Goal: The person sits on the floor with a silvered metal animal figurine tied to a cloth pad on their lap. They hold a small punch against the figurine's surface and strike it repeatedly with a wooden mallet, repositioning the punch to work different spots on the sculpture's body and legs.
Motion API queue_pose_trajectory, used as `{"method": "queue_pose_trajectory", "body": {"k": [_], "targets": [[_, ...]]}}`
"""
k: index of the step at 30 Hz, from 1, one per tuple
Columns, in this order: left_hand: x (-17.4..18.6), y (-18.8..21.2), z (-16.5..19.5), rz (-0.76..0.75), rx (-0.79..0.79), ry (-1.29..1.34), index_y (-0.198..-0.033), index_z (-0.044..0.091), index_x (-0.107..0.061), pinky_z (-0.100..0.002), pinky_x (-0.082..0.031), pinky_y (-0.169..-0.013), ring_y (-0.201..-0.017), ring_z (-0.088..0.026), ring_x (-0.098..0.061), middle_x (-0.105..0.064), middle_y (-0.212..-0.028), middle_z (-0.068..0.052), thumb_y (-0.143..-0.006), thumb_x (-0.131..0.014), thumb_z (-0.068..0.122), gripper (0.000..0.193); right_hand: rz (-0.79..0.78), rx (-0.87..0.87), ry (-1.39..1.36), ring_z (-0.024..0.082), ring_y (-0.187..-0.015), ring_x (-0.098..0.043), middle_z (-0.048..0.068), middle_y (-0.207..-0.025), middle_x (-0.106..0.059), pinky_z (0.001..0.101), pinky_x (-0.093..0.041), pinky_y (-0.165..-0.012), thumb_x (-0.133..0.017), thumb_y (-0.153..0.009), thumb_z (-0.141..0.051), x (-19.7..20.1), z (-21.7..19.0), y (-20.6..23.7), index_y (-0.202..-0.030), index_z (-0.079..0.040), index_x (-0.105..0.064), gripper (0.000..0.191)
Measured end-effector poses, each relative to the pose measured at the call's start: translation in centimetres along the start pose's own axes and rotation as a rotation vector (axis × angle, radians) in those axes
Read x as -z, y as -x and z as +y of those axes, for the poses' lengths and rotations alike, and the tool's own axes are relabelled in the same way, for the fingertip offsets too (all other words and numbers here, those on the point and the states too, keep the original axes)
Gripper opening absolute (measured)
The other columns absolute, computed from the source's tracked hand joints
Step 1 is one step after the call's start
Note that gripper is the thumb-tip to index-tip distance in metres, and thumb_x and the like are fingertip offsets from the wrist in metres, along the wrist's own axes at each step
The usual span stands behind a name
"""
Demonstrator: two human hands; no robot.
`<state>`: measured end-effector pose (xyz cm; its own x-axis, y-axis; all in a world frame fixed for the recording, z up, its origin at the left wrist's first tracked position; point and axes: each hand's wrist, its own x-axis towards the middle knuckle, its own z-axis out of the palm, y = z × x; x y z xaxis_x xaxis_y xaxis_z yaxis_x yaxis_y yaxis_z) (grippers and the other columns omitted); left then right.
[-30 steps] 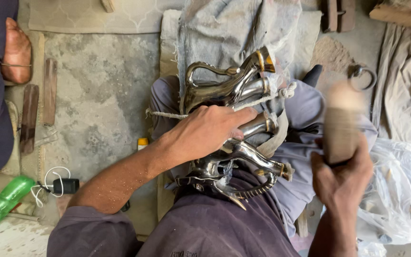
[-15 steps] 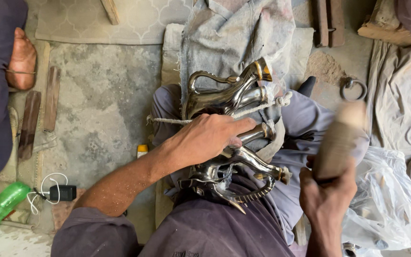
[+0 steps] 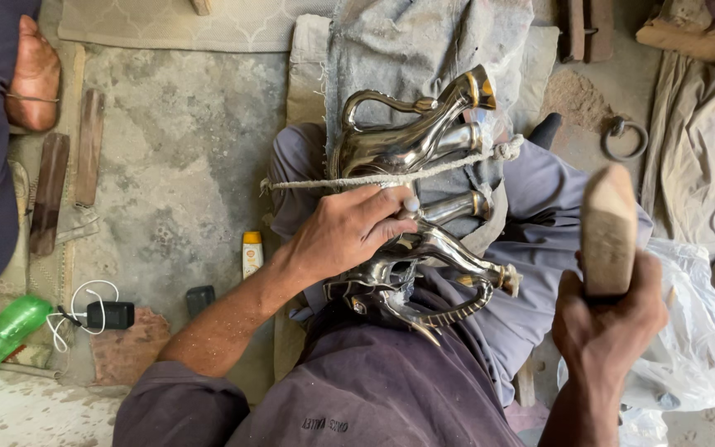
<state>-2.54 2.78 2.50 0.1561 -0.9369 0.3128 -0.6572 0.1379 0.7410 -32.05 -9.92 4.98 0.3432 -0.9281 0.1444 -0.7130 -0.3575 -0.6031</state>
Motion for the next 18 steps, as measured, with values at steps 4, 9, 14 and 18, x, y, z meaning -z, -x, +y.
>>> {"method": "queue_pose_trajectory", "body": {"k": [4, 9, 14, 18], "targets": [[-0.5, 0.6, -0.8, -0.006, -0.032, -0.014, -0.123, 0.006, -0.061, -0.030, -0.059, -0.065, -0.076, -0.016, -0.069, -0.067, -0.092, -0.004, -0.098, -0.077, 0.025, 0.036, 0.043, 0.219, 0.030, 0.024, -0.095, -0.073, 0.016, -0.106, -0.072, 0.0330, -0.056, -0.082, -0.073, -0.100, 0.000, 0.9, -2.1, -1.8, -0.124, 0.003, -0.062, 0.027], [-0.6, 1.0, -0.7, 0.000, -0.041, -0.051, -0.118, 0.009, -0.061, -0.031, -0.057, -0.058, -0.068, -0.015, -0.065, -0.064, -0.090, -0.005, -0.099, -0.076, 0.026, 0.030, -0.062, 0.200, -0.298, 0.023, -0.093, -0.067, 0.014, -0.104, -0.068, 0.0330, -0.055, -0.083, -0.073, -0.093, -0.003, 2.3, -5.9, -2.9, -0.120, 0.001, -0.061, 0.030], [0.6, -0.6, -0.1, -0.138, -0.112, -0.073, -0.122, 0.013, -0.062, -0.037, -0.056, -0.062, -0.068, -0.021, -0.064, -0.061, -0.083, -0.007, -0.098, -0.076, 0.025, 0.030, 0.011, 0.543, 0.450, 0.029, -0.072, -0.065, 0.018, -0.082, -0.069, 0.0425, -0.049, -0.065, -0.077, -0.080, 0.010, 2.4, -6.3, -4.1, -0.105, 0.001, -0.069, 0.028], [1.0, -3.4, 0.7, -0.316, -0.062, -0.025, -0.123, 0.014, -0.062, -0.041, -0.056, -0.064, -0.068, -0.025, -0.067, -0.063, -0.075, -0.009, -0.093, -0.078, 0.023, 0.035, -0.097, -0.011, -0.265, 0.017, -0.086, -0.068, 0.004, -0.101, -0.069, 0.0317, -0.054, -0.075, -0.070, -0.082, -0.008, 1.1, -4.2, -1.7, -0.121, -0.009, -0.061, 0.040]]}}
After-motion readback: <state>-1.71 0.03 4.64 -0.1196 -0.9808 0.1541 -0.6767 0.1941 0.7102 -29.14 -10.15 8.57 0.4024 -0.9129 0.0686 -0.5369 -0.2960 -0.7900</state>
